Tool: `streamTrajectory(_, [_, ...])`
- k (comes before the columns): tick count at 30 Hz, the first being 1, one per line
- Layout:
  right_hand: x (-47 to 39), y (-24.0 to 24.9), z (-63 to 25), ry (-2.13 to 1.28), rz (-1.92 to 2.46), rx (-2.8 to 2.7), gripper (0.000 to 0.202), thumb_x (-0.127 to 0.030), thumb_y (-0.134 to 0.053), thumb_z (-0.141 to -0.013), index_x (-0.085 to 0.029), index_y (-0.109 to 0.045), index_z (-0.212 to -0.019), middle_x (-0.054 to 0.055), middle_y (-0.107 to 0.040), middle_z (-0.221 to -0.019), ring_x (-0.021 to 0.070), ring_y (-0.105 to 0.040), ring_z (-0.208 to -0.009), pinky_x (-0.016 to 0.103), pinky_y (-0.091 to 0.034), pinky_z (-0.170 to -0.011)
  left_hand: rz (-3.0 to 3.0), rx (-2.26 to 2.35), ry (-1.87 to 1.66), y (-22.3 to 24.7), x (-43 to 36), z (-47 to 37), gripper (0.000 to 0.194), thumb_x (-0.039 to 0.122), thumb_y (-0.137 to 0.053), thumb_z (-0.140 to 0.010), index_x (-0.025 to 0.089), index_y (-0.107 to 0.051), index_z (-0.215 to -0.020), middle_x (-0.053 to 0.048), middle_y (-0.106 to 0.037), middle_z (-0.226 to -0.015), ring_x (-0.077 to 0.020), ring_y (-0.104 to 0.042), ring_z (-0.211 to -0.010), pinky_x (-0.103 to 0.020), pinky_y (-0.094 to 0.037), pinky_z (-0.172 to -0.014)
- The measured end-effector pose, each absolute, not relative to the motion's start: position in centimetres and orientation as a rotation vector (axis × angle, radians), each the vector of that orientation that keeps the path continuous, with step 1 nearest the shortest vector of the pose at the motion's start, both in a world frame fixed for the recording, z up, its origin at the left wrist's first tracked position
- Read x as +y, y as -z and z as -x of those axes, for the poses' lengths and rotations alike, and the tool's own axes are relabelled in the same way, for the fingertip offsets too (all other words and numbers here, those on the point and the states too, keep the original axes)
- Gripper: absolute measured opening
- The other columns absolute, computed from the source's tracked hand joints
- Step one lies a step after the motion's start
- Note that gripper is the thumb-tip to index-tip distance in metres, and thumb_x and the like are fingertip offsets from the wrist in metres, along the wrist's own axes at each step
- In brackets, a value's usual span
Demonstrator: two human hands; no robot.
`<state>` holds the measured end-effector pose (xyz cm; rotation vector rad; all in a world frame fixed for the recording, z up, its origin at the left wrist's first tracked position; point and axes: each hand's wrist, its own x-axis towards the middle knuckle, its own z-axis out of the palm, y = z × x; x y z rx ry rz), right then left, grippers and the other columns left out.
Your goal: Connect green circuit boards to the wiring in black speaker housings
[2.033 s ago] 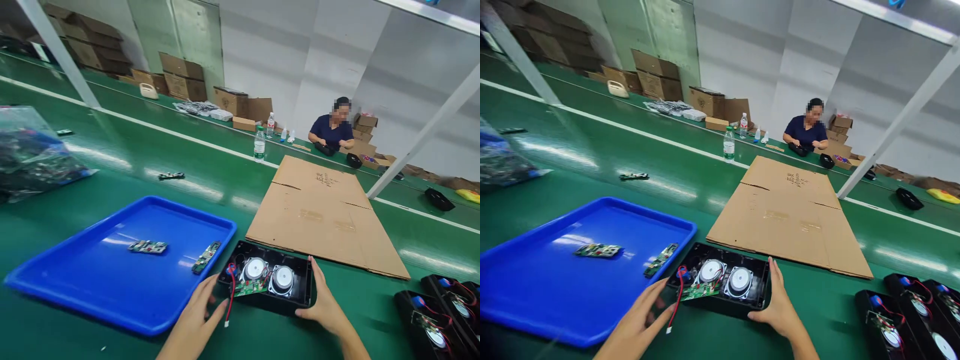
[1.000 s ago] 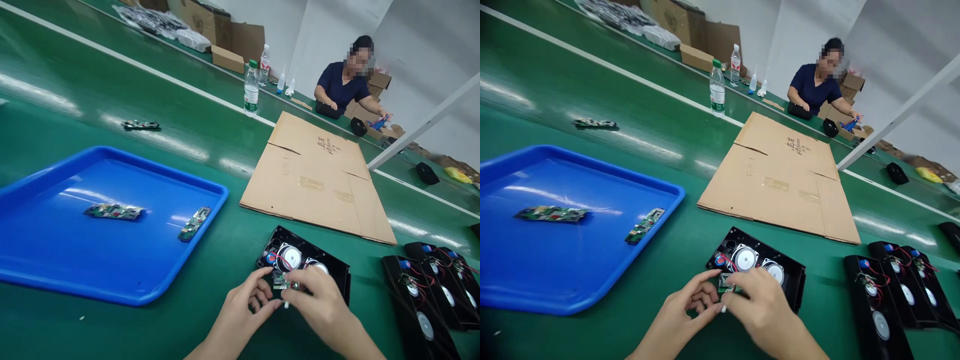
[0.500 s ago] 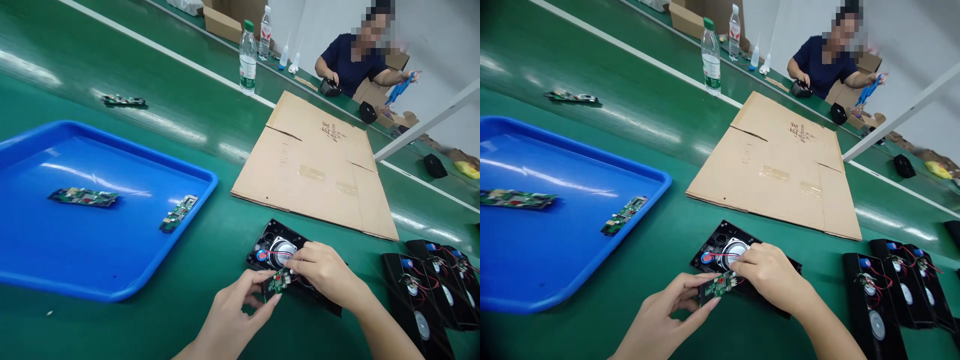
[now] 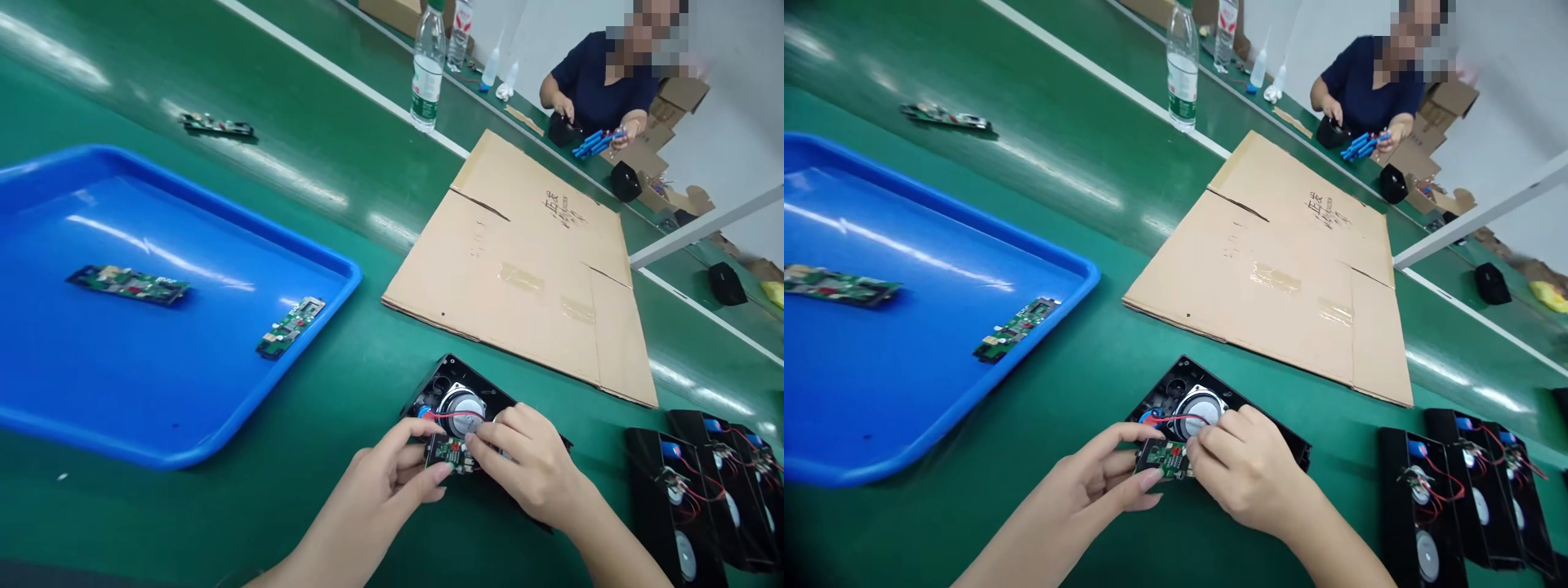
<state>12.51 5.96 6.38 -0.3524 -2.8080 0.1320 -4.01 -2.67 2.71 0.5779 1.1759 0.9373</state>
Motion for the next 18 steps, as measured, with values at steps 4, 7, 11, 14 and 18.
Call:
streamTrajectory(4, [6.06, -6.17, -12.4, -0.041, 0.238, -2.738, 0.022, -0.006, -0.044, -0.088, -0.005, -0.064, -0.08, 0.009, -0.064, -0.075, 0.0151, -0.047, -0.063, 0.029, -0.032, -0.052, -0.53, 1.132, -0.942, -2.8, -2.44, 3.85, 0.033, 0.041, -0.063, -0.069, 0.02, -0.056, -0.094, 0.004, -0.06, -0.059, -0.0206, -0.063, -0.074, -0.033, -0.058, -0.07])
streamTrajectory(7, [6.07, -6.21, -12.22, 0.012, 0.18, -2.765, 0.021, -0.005, -0.045, -0.087, -0.004, -0.065, -0.08, 0.009, -0.065, -0.074, 0.0152, -0.048, -0.063, 0.029, -0.034, -0.051, -0.521, 1.119, -0.943, -2.79, -2.31, 3.75, 0.033, 0.039, -0.062, -0.068, 0.019, -0.056, -0.093, 0.002, -0.062, -0.063, -0.0201, -0.062, -0.074, -0.032, -0.057, -0.069])
streamTrajectory(11, [5.64, -6.52, -12.08, 0.16, 0.077, -2.815, 0.029, -0.005, -0.038, -0.088, -0.005, -0.066, -0.078, 0.009, -0.065, -0.075, 0.0159, -0.051, -0.065, 0.03, -0.037, -0.051, -0.562, 1.129, -0.956, -2.83, -2.17, 3.71, 0.028, 0.034, -0.062, -0.068, 0.018, -0.057, -0.09, 0.0, -0.066, -0.068, -0.0186, -0.061, -0.07, -0.03, -0.053, -0.067])
streamTrajectory(14, [5.42, -6.81, -12.18, 0.231, -0.01, -2.84, 0.035, -0.004, -0.033, -0.088, -0.004, -0.068, -0.081, 0.01, -0.065, -0.079, 0.0164, -0.053, -0.069, 0.03, -0.041, -0.053, -0.6, 1.123, -0.96, -3.03, -2.05, 3.76, 0.021, 0.03, -0.063, -0.066, 0.018, -0.058, -0.083, 0.0, -0.066, -0.068, -0.0185, -0.061, -0.07, -0.028, -0.05, -0.065])
streamTrajectory(18, [5.76, -6.9, -12.61, 0.152, -0.096, -2.858, 0.04, -0.004, -0.028, -0.087, -0.003, -0.068, -0.085, 0.012, -0.065, -0.082, 0.0159, -0.055, -0.072, 0.029, -0.044, -0.053, -0.576, 1.104, -0.954, -3.31, -1.76, 3.67, 0.019, 0.026, -0.065, -0.061, 0.019, -0.057, -0.077, 0.002, -0.065, -0.067, -0.0158, -0.059, -0.066, -0.025, -0.047, -0.062])
